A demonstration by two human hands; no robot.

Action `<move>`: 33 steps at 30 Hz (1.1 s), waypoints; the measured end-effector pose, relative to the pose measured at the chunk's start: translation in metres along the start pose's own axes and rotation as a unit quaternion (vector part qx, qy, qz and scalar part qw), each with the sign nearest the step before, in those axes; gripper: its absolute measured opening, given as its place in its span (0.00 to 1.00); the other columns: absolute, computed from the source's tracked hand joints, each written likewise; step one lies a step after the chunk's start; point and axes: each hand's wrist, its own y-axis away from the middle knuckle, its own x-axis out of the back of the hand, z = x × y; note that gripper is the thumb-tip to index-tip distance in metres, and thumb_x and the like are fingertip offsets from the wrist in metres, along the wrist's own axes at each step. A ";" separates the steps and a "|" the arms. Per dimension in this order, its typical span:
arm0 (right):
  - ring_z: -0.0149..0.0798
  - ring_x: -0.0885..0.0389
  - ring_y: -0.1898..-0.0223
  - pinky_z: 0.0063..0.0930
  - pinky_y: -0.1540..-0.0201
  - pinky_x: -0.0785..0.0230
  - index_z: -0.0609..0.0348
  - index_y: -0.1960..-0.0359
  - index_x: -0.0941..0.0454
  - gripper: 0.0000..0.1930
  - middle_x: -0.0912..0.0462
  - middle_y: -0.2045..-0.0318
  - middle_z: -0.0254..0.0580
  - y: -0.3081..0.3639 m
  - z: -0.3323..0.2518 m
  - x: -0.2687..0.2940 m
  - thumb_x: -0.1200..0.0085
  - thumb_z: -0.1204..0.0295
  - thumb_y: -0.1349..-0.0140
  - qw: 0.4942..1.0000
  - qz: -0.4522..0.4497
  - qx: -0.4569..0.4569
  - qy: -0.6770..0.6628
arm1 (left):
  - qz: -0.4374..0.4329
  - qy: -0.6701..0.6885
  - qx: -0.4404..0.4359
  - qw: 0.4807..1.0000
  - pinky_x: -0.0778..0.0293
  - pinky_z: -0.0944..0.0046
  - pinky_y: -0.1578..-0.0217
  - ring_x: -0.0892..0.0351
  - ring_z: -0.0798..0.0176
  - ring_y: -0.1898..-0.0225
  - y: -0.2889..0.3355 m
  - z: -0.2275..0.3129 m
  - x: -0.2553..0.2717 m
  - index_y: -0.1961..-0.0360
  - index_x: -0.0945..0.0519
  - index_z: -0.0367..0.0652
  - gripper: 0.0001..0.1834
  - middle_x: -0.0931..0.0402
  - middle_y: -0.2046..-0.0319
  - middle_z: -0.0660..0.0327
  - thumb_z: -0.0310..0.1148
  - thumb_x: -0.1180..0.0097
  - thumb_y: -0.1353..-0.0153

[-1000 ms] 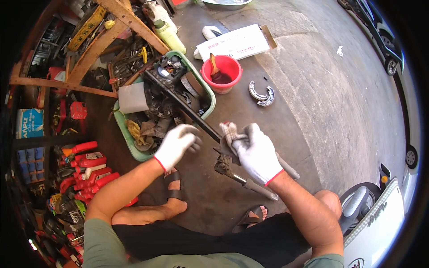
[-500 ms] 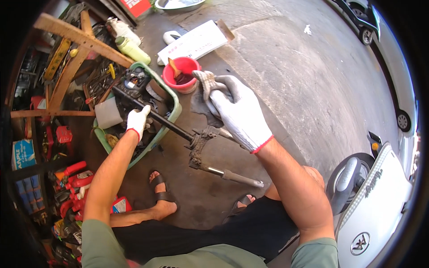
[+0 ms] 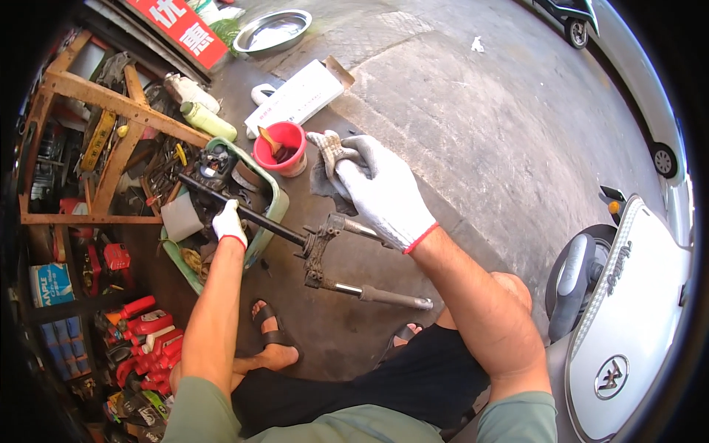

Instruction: The person wipes the metal tubes and lower components of a motorcycle front fork assembly using a cloth, moving the cloth along the surfaces and around the joints.

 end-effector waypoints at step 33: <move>0.22 0.26 0.69 0.19 0.67 0.32 0.66 0.41 0.24 0.15 0.20 0.65 0.33 0.054 -0.028 0.041 0.51 0.76 0.26 0.993 0.053 -0.102 -0.032 | -0.471 0.267 0.166 0.824 0.17 0.48 0.60 0.17 0.52 0.66 0.043 -0.057 -0.193 0.58 0.24 0.39 0.06 0.20 0.67 0.56 0.30 0.50 0.27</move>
